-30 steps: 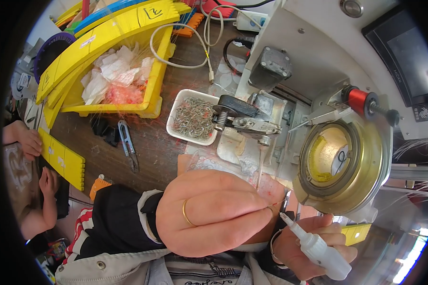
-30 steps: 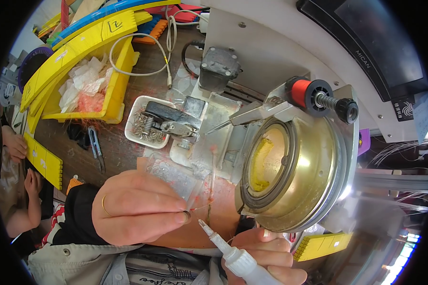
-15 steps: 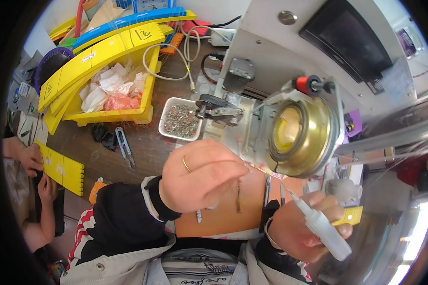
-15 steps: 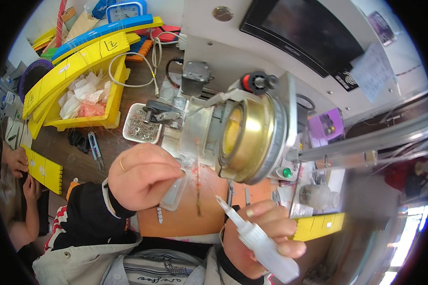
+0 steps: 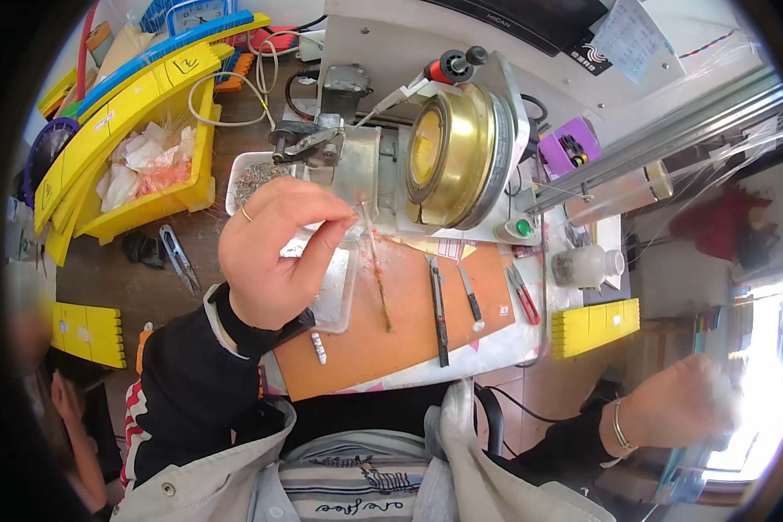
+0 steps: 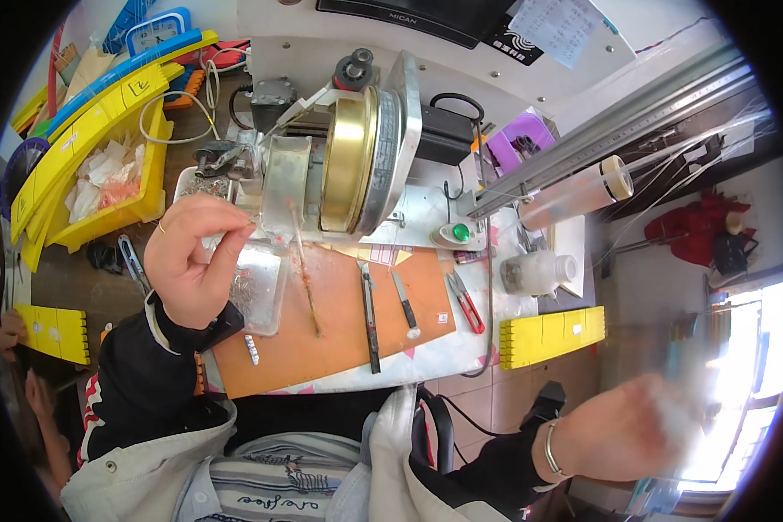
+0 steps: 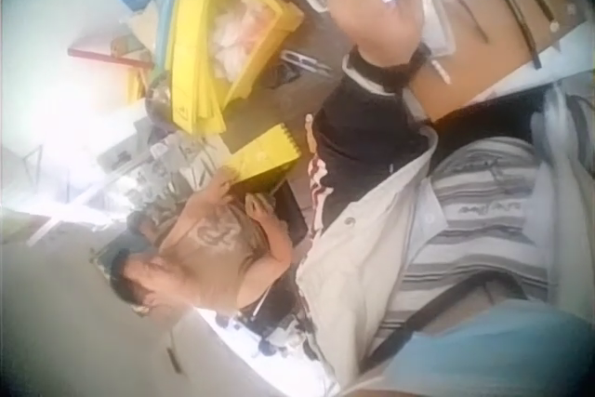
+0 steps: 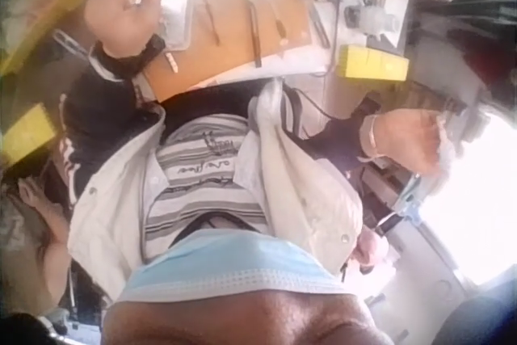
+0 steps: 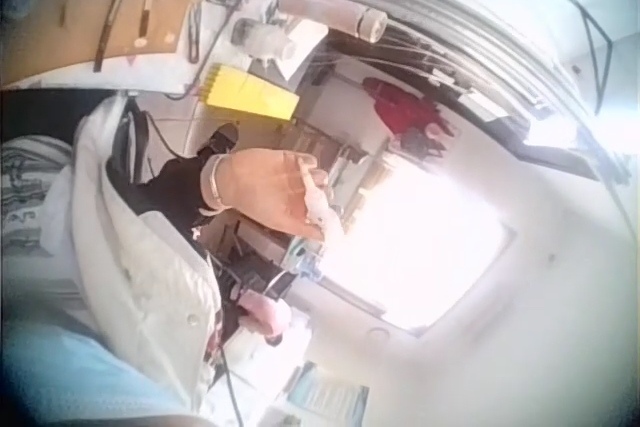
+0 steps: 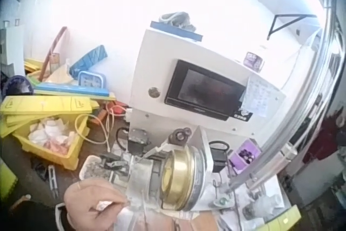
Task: Assembling small metal and plastic components using a spinning wheel machine, adhesive, and a lighter.
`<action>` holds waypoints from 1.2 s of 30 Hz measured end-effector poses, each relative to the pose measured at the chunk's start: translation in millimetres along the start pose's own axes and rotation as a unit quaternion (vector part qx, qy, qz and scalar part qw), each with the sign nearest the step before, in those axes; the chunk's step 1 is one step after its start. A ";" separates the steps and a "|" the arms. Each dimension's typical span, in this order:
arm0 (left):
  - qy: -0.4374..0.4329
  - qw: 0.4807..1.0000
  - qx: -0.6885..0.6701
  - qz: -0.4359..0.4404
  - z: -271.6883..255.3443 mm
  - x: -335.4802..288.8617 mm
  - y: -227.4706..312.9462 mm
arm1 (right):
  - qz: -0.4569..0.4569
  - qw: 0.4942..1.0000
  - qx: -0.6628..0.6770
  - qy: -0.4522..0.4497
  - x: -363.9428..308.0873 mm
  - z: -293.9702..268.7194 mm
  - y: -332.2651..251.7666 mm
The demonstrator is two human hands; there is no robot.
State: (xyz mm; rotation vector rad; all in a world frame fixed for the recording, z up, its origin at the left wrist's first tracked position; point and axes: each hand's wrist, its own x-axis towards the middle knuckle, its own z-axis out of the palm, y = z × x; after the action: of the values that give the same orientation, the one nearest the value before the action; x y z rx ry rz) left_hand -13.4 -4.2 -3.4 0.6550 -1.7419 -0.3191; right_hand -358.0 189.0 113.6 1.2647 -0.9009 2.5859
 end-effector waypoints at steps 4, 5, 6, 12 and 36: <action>-0.010 1.000 0.011 -0.009 -4.4 -4.8 4.3 | -0.013 0.973 -0.197 -0.123 -37.1 13.9 5.3; -0.011 1.000 0.004 -0.007 -1.0 -6.8 -0.3 | 0.110 0.970 -0.142 -0.162 -59.4 14.6 11.0; -0.008 1.000 -0.003 0.010 2.0 -8.7 -5.2 | 0.233 0.949 -0.082 -0.196 -84.6 20.3 16.0; 0.022 0.987 -0.125 -0.095 4.7 -14.1 -1.3 | 0.159 0.736 -0.284 -0.593 -152.8 100.9 62.0; 0.021 0.983 -0.151 -0.105 9.6 -18.3 1.4 | 0.160 0.729 -0.285 -0.601 -165.1 109.2 77.8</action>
State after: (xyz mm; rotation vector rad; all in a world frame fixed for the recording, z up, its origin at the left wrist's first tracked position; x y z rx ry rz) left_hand -20.1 6.3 -19.9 0.6187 -1.5450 -0.6964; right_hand -205.7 87.7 5.1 2.6283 -1.9716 1.0382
